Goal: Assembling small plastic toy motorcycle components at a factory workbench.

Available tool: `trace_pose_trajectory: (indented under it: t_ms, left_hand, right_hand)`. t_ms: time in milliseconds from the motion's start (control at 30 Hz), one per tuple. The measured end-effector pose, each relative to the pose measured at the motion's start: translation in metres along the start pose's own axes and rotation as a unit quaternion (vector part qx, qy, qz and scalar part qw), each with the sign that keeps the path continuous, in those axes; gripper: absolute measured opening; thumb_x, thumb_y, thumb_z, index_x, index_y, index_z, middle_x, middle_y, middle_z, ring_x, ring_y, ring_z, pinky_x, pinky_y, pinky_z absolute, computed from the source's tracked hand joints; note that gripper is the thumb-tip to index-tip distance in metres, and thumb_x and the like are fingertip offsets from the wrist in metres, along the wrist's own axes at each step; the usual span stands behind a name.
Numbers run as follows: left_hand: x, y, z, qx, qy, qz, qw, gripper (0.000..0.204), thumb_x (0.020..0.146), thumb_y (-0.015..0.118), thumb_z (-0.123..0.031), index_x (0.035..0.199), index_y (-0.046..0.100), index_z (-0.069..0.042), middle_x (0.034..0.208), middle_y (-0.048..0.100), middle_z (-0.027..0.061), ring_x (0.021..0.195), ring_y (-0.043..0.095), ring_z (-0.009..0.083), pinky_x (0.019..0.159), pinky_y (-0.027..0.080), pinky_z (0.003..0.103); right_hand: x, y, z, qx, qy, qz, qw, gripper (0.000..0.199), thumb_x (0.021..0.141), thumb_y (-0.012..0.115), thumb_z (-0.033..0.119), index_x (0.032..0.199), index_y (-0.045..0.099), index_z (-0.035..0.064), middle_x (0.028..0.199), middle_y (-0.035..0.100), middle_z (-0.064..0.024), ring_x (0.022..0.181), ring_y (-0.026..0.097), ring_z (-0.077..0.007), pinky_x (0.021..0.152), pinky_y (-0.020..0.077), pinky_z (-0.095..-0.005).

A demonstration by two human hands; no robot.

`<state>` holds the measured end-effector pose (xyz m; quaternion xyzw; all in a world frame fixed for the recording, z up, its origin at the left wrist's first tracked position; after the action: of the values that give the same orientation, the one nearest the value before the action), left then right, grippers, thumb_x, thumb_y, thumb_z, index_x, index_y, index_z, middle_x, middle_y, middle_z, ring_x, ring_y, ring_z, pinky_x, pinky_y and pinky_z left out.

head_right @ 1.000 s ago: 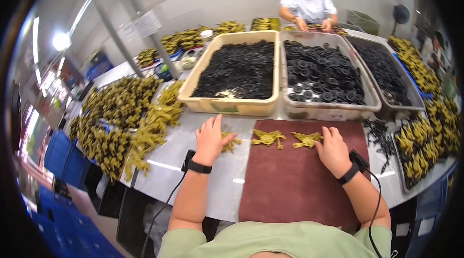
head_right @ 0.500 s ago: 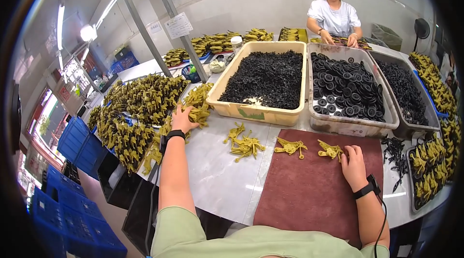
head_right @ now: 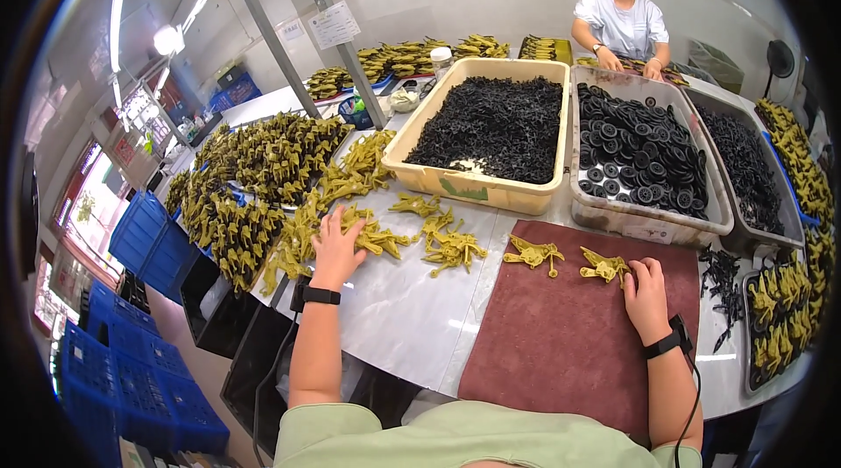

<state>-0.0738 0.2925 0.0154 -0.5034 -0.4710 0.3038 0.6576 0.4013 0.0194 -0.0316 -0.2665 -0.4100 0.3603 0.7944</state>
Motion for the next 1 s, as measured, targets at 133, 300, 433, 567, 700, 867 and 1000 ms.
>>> trace_pose_trajectory:
  t_ms: [133,300,433,567,700,867,1000]
  left_hand:
    - [-0.006,-0.009,-0.02,-0.012,0.004,0.101,0.995,0.067,0.072,0.08,-0.031,0.132,0.053,-0.023,0.15,0.029,0.0137,0.14,0.019,0.0409,0.103,0.023,0.07]
    - [0.043,-0.013,-0.069,-0.181,0.197,-0.064,0.961,0.034,0.085,0.061,-0.018,0.119,0.059,-0.015,0.123,0.058,0.0056,0.122,0.049,0.0255,0.095,0.036,0.061]
    - [0.087,0.04,-0.097,-0.059,0.219,-0.028,0.974,0.042,0.077,0.065,-0.006,0.118,0.06,-0.013,0.112,0.062,0.0053,0.111,0.056,0.0234,0.093,0.039,0.051]
    - [0.098,0.059,-0.104,0.026,0.191,0.036,0.981,0.034,0.078,0.061,-0.005,0.111,0.058,-0.012,0.101,0.065,0.0067,0.099,0.061,0.0254,0.084,0.041,0.048]
    - [0.087,0.021,-0.106,-0.053,0.137,-0.043,0.988,0.026,0.081,0.06,-0.005,0.106,0.052,-0.009,0.085,0.067,0.0089,0.084,0.065,0.0292,0.076,0.043,0.045]
    - [0.019,-0.053,-0.203,-0.457,0.272,0.063,0.844,0.025,0.085,0.061,0.0,0.11,0.055,-0.001,0.09,0.065,0.0168,0.081,0.064,0.0324,0.068,0.049,0.035]
    - [-0.037,-0.066,-0.288,-0.422,0.423,0.141,0.79,0.028,0.083,0.064,-0.007,0.11,0.06,-0.001,0.098,0.063,0.0141,0.093,0.059,0.0343,0.076,0.047,0.041]
  right_hand:
    - [-0.001,-0.002,0.001,-0.02,-0.011,-0.006,1.0,0.022,0.085,0.06,0.005,0.106,0.059,-0.0011,0.108,0.053,-0.0184,0.1,0.054,-0.0363,0.087,0.0452,-0.0404]
    - [-0.001,-0.004,-0.002,-0.013,-0.015,-0.011,1.0,0.022,0.085,0.06,0.006,0.106,0.059,-0.0003,0.108,0.053,-0.0184,0.1,0.053,-0.0366,0.087,0.0448,-0.0409]
    - [0.0,-0.003,0.002,0.003,-0.009,-0.005,1.0,0.022,0.085,0.061,0.006,0.106,0.059,0.0,0.108,0.053,-0.0167,0.096,0.055,-0.0333,0.083,0.047,-0.0384]
    - [-0.001,-0.012,0.009,0.069,0.02,-0.011,0.997,0.024,0.086,0.06,0.003,0.11,0.058,0.0001,0.111,0.053,-0.0144,0.084,0.058,-0.0252,0.074,0.0492,-0.0318]
    - [0.003,-0.029,0.027,0.109,-0.015,-0.061,0.992,0.022,0.088,0.057,0.001,0.109,0.059,-0.0002,0.106,0.057,-0.0119,0.081,0.06,-0.0201,0.072,0.0495,-0.03]
    - [-0.004,-0.032,0.062,0.237,-0.033,0.003,0.971,0.016,0.09,0.055,0.002,0.104,0.064,-0.0006,0.098,0.063,-0.0102,0.087,0.062,-0.0195,0.077,0.0489,-0.0292]
    - [-0.015,-0.008,0.093,0.383,0.047,0.188,0.903,0.02,0.094,0.057,0.009,0.11,0.064,-0.0002,0.094,0.066,-0.0068,0.089,0.061,-0.0137,0.08,0.0487,-0.0278]
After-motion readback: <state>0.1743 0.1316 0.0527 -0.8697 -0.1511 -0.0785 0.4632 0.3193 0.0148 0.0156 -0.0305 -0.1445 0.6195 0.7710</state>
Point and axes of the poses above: each hand's wrist, its own x-axis towards the middle knuckle, its own y-axis out of the palm, z = x × y, the point moved 8 cm from there along x, towards the middle knuckle
